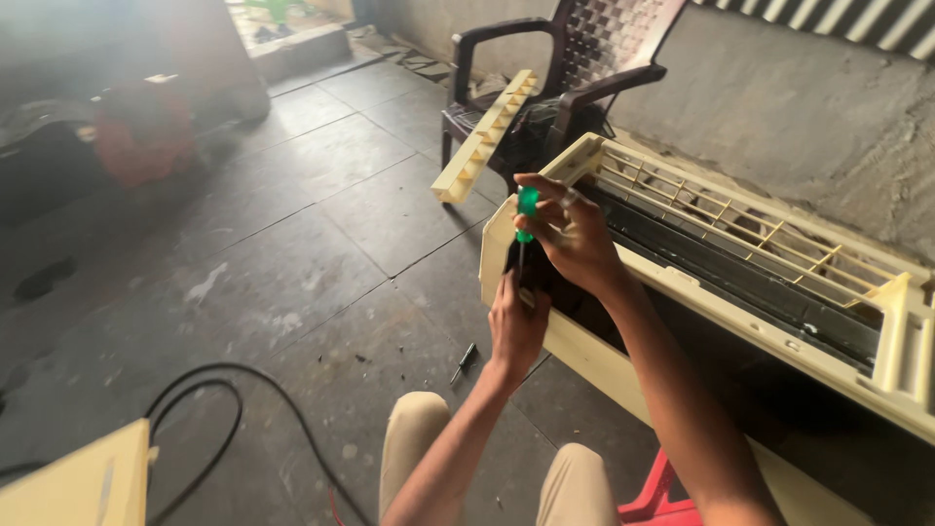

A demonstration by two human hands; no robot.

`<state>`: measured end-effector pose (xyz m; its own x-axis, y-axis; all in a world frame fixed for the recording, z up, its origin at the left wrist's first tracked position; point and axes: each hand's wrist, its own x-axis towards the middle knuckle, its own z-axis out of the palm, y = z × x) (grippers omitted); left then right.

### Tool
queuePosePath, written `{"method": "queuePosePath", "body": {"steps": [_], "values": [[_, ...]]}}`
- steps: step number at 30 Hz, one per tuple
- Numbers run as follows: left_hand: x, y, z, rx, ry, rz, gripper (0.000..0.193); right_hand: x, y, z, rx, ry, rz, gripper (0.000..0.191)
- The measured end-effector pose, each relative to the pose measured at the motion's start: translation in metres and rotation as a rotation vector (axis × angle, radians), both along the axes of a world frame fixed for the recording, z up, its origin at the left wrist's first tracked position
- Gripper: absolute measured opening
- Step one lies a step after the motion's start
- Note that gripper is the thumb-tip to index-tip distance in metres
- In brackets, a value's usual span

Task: The person sits on the floor in front of a split air conditioner indoor unit resting on a red stool and uses a green-handled screwdriver to unscrew and pry at the unit's casing. They handle a small removed component, work on the wiring area, and continue unscrewing along the bottom edge of the unit.

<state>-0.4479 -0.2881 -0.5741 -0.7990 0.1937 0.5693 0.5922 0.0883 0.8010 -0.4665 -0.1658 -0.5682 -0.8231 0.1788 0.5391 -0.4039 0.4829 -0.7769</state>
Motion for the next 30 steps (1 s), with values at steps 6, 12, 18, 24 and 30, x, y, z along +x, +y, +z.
{"method": "queuePosePath", "body": {"steps": [6,12,18,24,30], "values": [[-0.040,0.023,-0.053,0.068,-0.097,-0.091,0.045,-0.019,0.033,-0.046,0.263,0.207,-0.207,0.052],[-0.083,0.023,-0.088,0.007,-0.260,-0.327,0.040,-0.034,0.038,-0.080,0.026,0.048,-0.153,0.030],[-0.103,0.023,-0.107,-0.177,-0.083,-0.387,0.020,-0.028,0.039,-0.092,0.022,0.076,-0.097,0.047],[-0.106,0.027,-0.119,-0.267,-0.067,-0.402,0.024,-0.011,0.036,-0.086,-0.134,0.155,0.078,0.062],[-0.102,0.030,-0.126,-0.251,0.057,-0.328,0.029,-0.010,0.046,-0.087,-0.043,0.106,-0.073,0.063]]}}
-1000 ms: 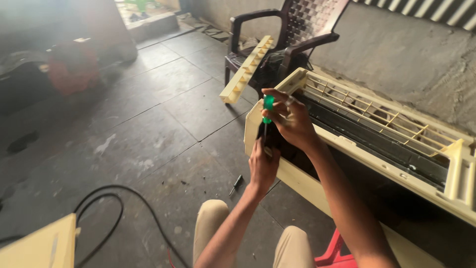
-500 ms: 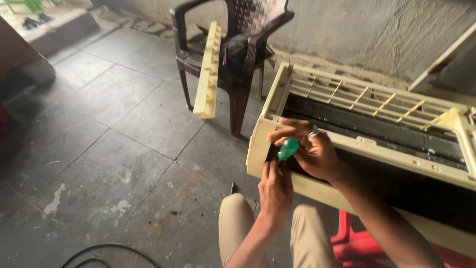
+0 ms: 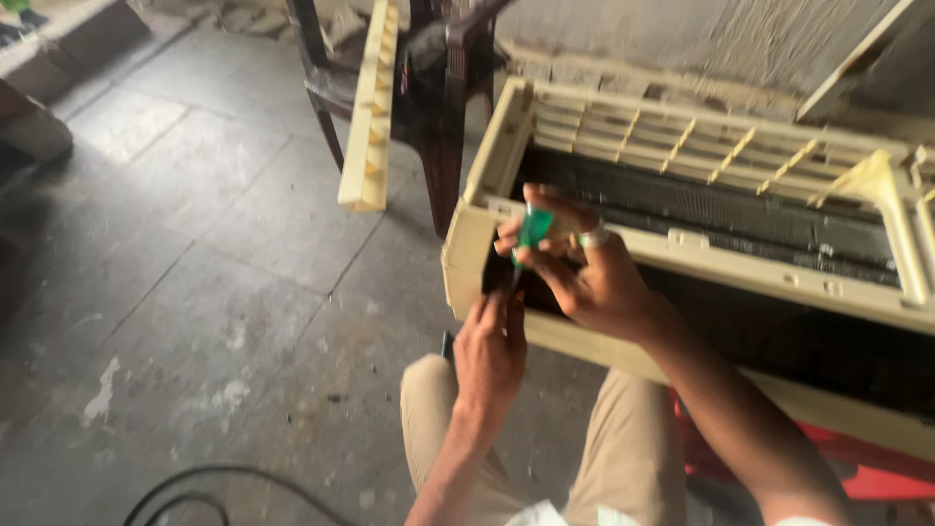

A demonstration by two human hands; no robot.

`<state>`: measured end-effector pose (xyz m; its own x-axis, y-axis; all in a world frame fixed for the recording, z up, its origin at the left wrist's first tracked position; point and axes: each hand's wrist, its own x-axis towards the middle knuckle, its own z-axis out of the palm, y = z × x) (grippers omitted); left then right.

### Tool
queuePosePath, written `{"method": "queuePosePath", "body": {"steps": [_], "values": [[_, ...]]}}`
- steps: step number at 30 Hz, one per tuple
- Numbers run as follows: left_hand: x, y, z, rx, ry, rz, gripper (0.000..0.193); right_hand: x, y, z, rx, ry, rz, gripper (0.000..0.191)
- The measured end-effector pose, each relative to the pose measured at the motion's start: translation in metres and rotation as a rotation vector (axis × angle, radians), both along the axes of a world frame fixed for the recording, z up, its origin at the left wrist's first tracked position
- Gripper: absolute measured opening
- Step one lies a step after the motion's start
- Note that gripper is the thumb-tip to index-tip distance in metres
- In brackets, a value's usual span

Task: The person sits on the floor in front of a split air conditioner indoor unit resting on a red stool and uses a green-handled screwdriver to unscrew and pry at the unit's casing. They handle a small removed component, work on the wiring area, and continue unscrewing along the bottom edge of the unit.

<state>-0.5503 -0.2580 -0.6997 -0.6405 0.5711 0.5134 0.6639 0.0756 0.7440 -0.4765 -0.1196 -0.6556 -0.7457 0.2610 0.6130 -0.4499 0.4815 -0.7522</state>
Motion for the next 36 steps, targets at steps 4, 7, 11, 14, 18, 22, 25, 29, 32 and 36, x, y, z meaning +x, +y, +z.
{"method": "queuePosePath", "body": {"steps": [4,7,11,14,18,22,25,29,32,36], "values": [[0.013,-0.009,-0.011,0.087,-0.062,0.056,0.055,0.003,0.006,-0.003,0.030,0.084,0.008,0.064],[0.018,-0.015,-0.020,0.188,0.021,0.105,0.061,0.004,0.007,-0.003,0.103,0.125,-0.052,0.064],[0.015,-0.021,-0.027,0.178,0.049,0.113,0.058,0.005,0.007,-0.002,0.067,0.118,-0.032,0.063],[0.011,-0.023,-0.029,0.078,-0.057,0.015,0.069,0.007,0.008,-0.004,0.078,0.113,-0.063,0.063],[0.007,-0.021,-0.029,-0.010,-0.120,-0.077,0.076,0.007,0.009,-0.009,0.072,0.103,-0.078,0.063],[0.003,-0.020,-0.031,0.016,-0.069,-0.122,0.079,0.006,0.008,-0.012,0.071,0.122,-0.073,0.064],[0.001,-0.020,-0.035,0.032,-0.054,-0.115,0.079,0.006,0.008,-0.013,0.063,0.120,-0.067,0.064],[-0.001,-0.020,-0.040,0.055,-0.092,-0.133,0.077,0.006,0.008,-0.014,0.043,0.123,-0.059,0.065],[-0.002,-0.020,-0.042,0.045,-0.113,-0.136,0.076,0.004,0.007,-0.013,0.067,0.121,-0.061,0.065],[-0.004,-0.022,-0.044,0.047,-0.060,-0.140,0.077,0.003,0.006,-0.010,0.110,0.103,-0.088,0.066]]}}
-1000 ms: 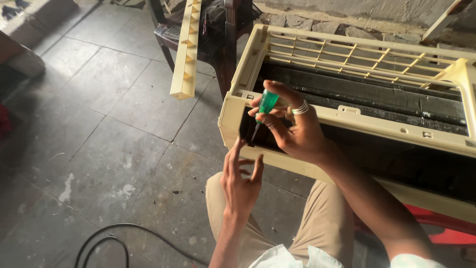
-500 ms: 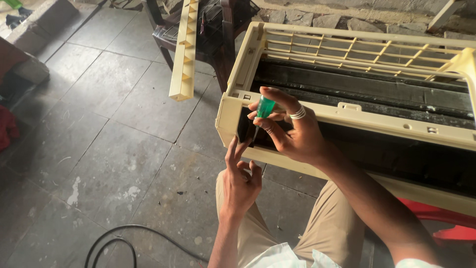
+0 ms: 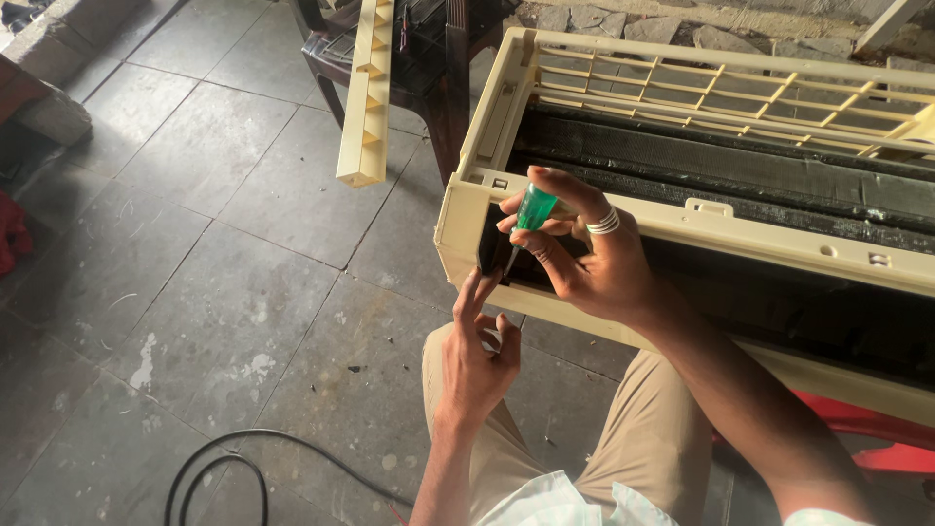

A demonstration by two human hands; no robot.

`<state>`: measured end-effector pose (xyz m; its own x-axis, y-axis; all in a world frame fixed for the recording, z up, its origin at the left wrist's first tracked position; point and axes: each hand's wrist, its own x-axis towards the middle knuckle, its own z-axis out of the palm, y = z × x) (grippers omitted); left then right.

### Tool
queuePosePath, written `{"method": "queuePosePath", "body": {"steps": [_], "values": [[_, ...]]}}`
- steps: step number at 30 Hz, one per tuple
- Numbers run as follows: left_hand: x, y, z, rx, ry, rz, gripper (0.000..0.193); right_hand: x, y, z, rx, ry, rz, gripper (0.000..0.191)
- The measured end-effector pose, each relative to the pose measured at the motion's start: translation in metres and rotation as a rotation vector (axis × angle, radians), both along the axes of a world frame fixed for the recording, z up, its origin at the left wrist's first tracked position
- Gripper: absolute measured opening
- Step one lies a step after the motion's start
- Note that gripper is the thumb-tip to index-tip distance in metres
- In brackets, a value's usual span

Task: The person sits on the floor in front of a split air conditioner indoor unit resting on a red stool and uses a green-handled screwdriver to unscrew and pry at the unit's casing. They handle a small removed component, work on the wiring area, and continue unscrewing along the bottom edge of the unit.

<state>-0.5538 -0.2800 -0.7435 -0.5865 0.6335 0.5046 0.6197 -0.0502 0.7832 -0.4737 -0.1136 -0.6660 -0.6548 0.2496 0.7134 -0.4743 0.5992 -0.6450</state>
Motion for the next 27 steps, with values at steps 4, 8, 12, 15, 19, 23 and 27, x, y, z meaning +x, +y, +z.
{"method": "queuePosePath", "body": {"steps": [4,8,12,15,19,23,27], "values": [[-0.004,0.000,-0.006,-0.001,-0.004,-0.001,0.077,-0.003,0.000,0.002,0.027,-0.004,0.008,0.067],[-0.010,0.002,-0.015,-0.002,-0.032,-0.018,0.076,-0.006,0.000,0.002,0.013,-0.033,0.006,0.069],[-0.014,0.002,-0.024,0.036,0.014,-0.021,0.074,-0.005,0.002,-0.001,0.057,-0.026,-0.024,0.072],[-0.015,0.002,-0.029,0.050,0.008,-0.030,0.075,-0.003,0.004,-0.002,0.020,0.003,0.013,0.075],[-0.018,0.006,-0.036,0.059,0.037,-0.014,0.075,-0.001,0.005,-0.005,-0.084,-0.025,0.031,0.078],[-0.022,0.010,-0.043,0.100,0.077,-0.032,0.074,-0.001,0.006,-0.008,-0.070,-0.036,-0.008,0.080],[-0.023,0.012,-0.051,0.096,0.039,-0.054,0.074,0.000,0.007,-0.010,-0.088,-0.023,-0.024,0.081]]}}
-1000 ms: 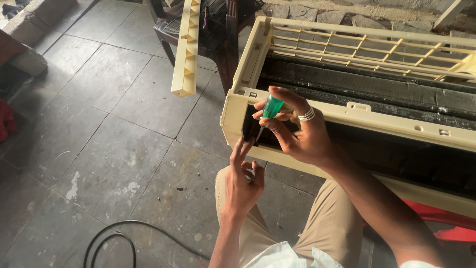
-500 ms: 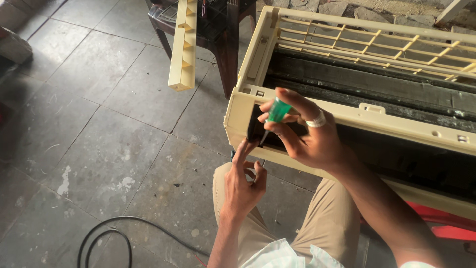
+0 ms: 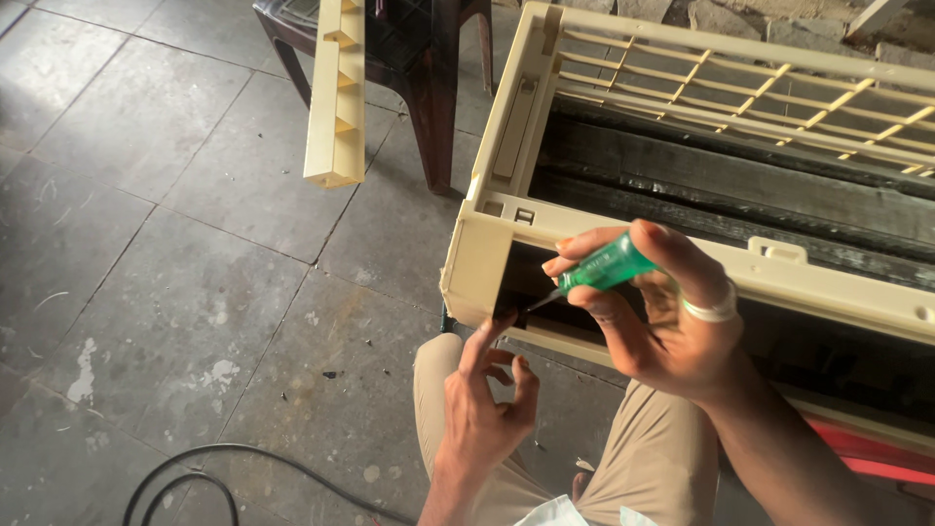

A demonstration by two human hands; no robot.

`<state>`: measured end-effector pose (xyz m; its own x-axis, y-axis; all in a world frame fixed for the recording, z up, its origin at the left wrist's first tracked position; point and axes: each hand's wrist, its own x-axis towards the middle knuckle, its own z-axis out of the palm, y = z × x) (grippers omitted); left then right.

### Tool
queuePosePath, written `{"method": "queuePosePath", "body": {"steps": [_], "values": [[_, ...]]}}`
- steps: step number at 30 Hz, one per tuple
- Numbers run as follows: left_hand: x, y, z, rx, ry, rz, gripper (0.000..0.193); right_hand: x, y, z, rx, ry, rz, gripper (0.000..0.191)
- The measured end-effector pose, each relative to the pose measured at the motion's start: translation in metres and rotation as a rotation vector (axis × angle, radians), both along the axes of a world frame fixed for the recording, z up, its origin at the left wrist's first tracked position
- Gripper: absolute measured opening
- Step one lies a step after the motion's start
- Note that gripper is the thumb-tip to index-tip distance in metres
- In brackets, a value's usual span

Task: The person sits on the floor in front of a split air conditioner indoor unit resting on a red stool and uses a green-handled screwdriver to unscrew and pry at the unit's casing. They handle a small removed component, work on the wiring area, and continue unscrewing along the bottom edge of the unit.

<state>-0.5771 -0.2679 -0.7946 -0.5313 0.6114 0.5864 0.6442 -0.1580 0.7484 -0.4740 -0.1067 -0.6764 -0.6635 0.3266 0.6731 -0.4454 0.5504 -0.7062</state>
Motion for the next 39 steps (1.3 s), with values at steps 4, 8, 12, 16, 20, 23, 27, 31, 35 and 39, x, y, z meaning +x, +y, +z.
{"method": "queuePosePath", "body": {"steps": [4,8,12,16,20,23,27,31,35,39], "values": [[0.000,0.002,-0.012,0.029,-0.071,-0.042,0.078,0.002,0.002,-0.002,-0.015,-0.009,-0.011,0.082],[0.000,0.005,-0.025,0.048,-0.142,-0.060,0.080,0.003,0.001,-0.004,-0.053,0.012,-0.016,0.081],[-0.002,0.007,-0.036,0.029,-0.120,-0.065,0.078,0.002,0.000,-0.009,-0.164,0.061,0.000,0.080],[-0.004,0.009,-0.043,0.049,-0.140,-0.070,0.076,0.009,0.005,-0.013,-0.547,0.049,0.115,0.048],[-0.005,0.012,-0.048,0.102,-0.097,-0.069,0.076,0.025,0.019,-0.015,-1.333,-0.006,0.454,0.061],[-0.006,0.013,-0.050,0.112,-0.095,-0.069,0.076,0.030,0.023,-0.021,-1.338,-0.012,0.572,0.062],[-0.007,0.013,-0.051,0.117,-0.088,-0.077,0.078,0.032,0.023,-0.023,-1.330,-0.031,0.586,0.061],[-0.007,0.013,-0.052,0.137,-0.075,-0.089,0.080,0.032,0.023,-0.021,-1.280,-0.067,0.526,0.061],[-0.007,0.013,-0.052,0.137,-0.065,-0.081,0.081,0.032,0.024,-0.021,-1.286,-0.032,0.616,0.061],[-0.006,0.013,-0.052,0.132,-0.082,-0.083,0.081,0.033,0.024,-0.021,-1.258,-0.058,0.562,0.061]]}}
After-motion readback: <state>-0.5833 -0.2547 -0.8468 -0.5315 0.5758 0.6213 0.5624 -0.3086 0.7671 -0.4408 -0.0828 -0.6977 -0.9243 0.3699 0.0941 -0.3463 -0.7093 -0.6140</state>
